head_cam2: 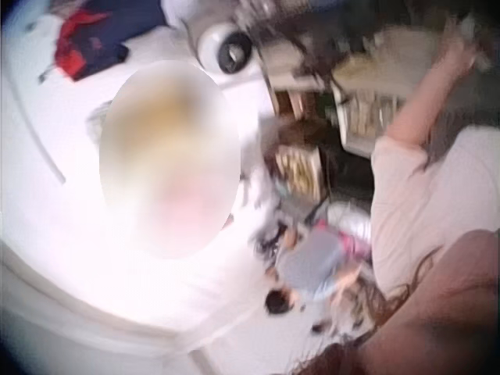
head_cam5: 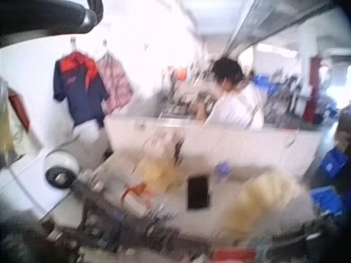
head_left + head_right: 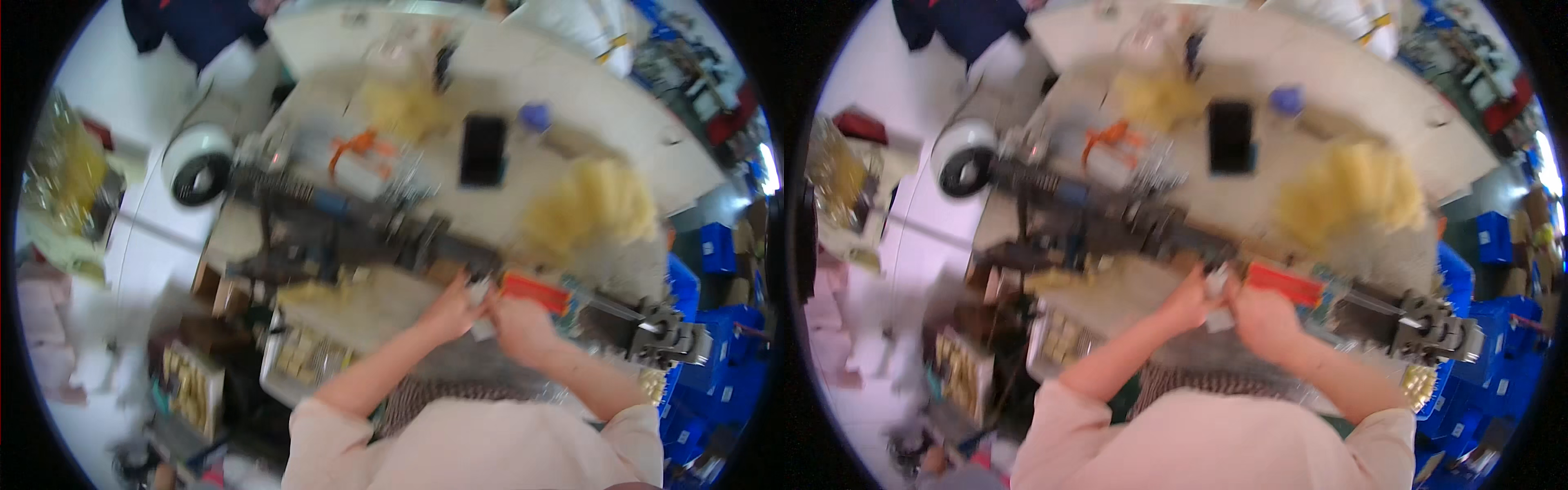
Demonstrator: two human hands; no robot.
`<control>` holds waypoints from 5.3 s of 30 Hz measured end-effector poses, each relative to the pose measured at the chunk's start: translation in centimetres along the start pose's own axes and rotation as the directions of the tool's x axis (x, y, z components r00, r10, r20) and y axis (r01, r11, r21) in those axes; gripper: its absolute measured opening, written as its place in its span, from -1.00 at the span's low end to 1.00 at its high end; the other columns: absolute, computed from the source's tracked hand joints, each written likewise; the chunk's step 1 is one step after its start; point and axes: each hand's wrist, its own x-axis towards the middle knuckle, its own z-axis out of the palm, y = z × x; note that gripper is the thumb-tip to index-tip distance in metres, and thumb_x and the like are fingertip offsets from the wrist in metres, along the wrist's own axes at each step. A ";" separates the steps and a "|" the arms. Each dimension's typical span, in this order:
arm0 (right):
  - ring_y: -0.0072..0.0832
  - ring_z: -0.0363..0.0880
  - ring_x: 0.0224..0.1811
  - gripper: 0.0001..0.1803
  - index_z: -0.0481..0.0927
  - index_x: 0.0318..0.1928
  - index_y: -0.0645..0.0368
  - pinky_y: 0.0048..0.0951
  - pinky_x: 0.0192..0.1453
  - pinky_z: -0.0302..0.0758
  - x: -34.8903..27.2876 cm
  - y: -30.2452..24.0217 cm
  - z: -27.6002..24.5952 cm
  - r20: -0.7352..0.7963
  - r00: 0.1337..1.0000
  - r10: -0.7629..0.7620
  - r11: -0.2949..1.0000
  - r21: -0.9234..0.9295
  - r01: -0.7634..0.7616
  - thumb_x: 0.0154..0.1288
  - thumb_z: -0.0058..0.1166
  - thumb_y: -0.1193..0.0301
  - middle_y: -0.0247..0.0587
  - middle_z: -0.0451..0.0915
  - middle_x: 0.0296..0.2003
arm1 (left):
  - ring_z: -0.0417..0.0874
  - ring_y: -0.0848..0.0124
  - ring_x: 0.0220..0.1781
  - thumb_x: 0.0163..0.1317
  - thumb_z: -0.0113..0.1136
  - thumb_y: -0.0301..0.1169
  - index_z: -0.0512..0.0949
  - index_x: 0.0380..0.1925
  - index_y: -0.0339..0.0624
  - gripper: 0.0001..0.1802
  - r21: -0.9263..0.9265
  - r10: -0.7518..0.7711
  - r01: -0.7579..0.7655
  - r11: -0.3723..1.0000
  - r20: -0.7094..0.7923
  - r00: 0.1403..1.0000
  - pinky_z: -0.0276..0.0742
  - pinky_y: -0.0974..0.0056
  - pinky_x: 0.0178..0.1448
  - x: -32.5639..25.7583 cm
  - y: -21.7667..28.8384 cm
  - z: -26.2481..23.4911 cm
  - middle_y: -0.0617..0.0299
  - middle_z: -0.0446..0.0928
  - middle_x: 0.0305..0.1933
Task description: The person loads bristles into wires on a machine, trims them using a metal tool, and operates the machine to twist the wires into bottle brushes before placing them into bins.
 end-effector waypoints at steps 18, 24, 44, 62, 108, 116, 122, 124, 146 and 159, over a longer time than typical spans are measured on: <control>-0.29 0.46 -0.10 -0.58 0.43 0.04 0.07 -0.26 -0.07 0.33 -4.8 4.6 0.0 -0.573 0.818 -0.053 0.996 -0.085 0.006 0.10 0.03 0.40 -0.23 0.47 -0.11 | 0.52 0.44 -0.39 0.23 -0.01 -0.02 0.45 -0.25 -0.31 -0.51 -0.850 -0.731 0.230 0.473 -0.233 0.642 0.49 0.29 -0.31 -8.7 -7.2 -10.6 0.28 0.40 -0.45; -0.26 0.45 -0.08 -0.50 0.43 0.01 0.07 -0.24 -0.06 0.34 -5.1 6.2 1.3 -0.517 0.850 0.099 0.961 -0.171 -0.216 -0.05 0.10 0.41 -0.20 0.44 -0.08 | 0.49 0.49 -0.46 0.25 -0.01 -0.09 0.47 -0.30 -0.23 -0.62 -0.849 -0.747 0.278 0.449 -0.186 0.638 0.46 0.34 -0.35 -9.8 -6.4 -10.5 0.35 0.39 -0.48; -0.48 0.48 -0.28 -0.71 0.47 -0.08 0.28 -0.51 -0.14 0.42 -12.6 9.3 -5.4 -0.260 0.867 0.426 0.467 0.884 0.036 0.14 0.00 0.62 -0.18 0.50 -0.26 | 0.35 0.53 -0.45 0.26 -0.01 -0.33 0.43 -0.34 -0.25 -0.81 -0.606 -0.437 0.684 0.407 0.528 0.728 0.32 0.44 -0.36 -2.1 6.6 -2.8 0.34 0.35 -0.47; -0.32 0.40 -0.25 -0.61 0.57 -0.09 0.12 -0.42 -0.13 0.33 -4.1 12.2 -8.3 -0.072 0.997 0.020 0.895 0.446 0.015 -0.03 0.18 0.39 -0.22 0.51 -0.42 | 0.42 0.53 -0.43 0.31 -0.07 -0.26 0.44 -0.27 -0.26 -0.74 -0.769 -0.480 0.628 0.116 0.510 0.713 0.32 0.44 -0.38 2.8 8.0 2.2 0.35 0.36 -0.49; -0.34 0.32 -0.43 -0.74 0.60 -0.31 0.16 -0.27 -0.11 0.17 -4.3 0.2 -8.0 -0.636 0.645 -0.422 0.886 -0.141 0.441 -0.13 0.09 0.53 -0.29 0.34 -0.53 | 0.51 0.39 -0.20 0.14 -0.21 0.27 0.33 0.07 0.16 -0.37 -0.885 0.024 0.382 -0.264 0.390 0.920 0.39 0.29 -0.06 2.8 6.7 2.7 0.34 0.47 -0.11; -0.34 0.31 -0.39 -0.71 0.60 -0.29 0.06 -0.25 -0.12 0.19 0.1 -13.1 -6.7 -0.381 0.416 -0.826 0.541 -0.325 0.776 -0.15 0.06 0.52 -0.33 0.33 -0.53 | 0.36 0.42 -0.05 0.17 0.02 0.04 0.37 0.04 0.11 -0.52 -0.987 0.185 -0.096 0.132 -0.071 0.980 0.20 0.19 0.13 2.5 4.0 5.8 0.39 0.41 -0.15; -0.40 0.30 -0.40 -0.68 0.61 -0.26 -0.02 -0.25 -0.13 0.17 -1.9 -13.7 -6.6 -0.357 0.403 -0.843 0.524 -0.375 0.765 -0.14 0.07 0.49 -0.38 0.32 -0.54 | 0.26 0.37 0.14 0.08 0.05 0.15 0.28 0.13 0.05 -0.32 -0.789 0.307 -0.350 0.505 -0.214 0.927 0.05 0.19 0.26 1.4 3.9 5.7 0.32 0.37 0.01; -0.37 0.30 -0.41 -0.70 0.62 -0.27 0.03 -0.28 -0.12 0.17 -2.9 -11.1 -5.5 -0.370 0.497 -0.785 0.582 -0.166 0.796 -0.13 0.10 0.52 -0.35 0.35 -0.53 | 0.22 0.35 0.20 0.05 0.06 0.19 0.25 0.16 0.03 -0.26 -0.696 0.301 -0.403 0.594 -0.273 0.914 0.00 0.19 0.31 0.6 3.0 5.3 0.29 0.35 0.06; -0.37 0.44 -0.30 -0.66 0.35 0.02 0.32 -0.44 -0.30 0.42 -10.4 10.4 4.8 -0.530 0.848 0.003 0.854 0.442 0.273 0.28 -0.08 0.41 -0.09 0.48 -0.22 | 0.40 0.23 0.10 -0.11 -0.38 0.54 0.32 0.10 0.12 -0.05 -0.920 0.077 0.391 -0.006 0.389 0.918 0.26 0.21 0.12 3.1 5.5 3.1 0.41 0.40 0.02; -0.59 0.37 -0.06 -0.74 0.47 -0.11 0.32 -0.68 -0.09 0.31 -11.0 6.2 2.2 -0.249 0.778 0.576 0.074 0.964 0.254 0.15 -0.10 0.62 -0.21 0.39 -0.02 | 0.54 0.26 -0.23 0.07 -0.27 0.37 0.37 0.03 0.01 -0.22 -0.845 -0.079 0.477 -0.243 0.507 0.858 0.44 0.16 -0.04 2.9 7.1 2.2 0.13 0.51 -0.11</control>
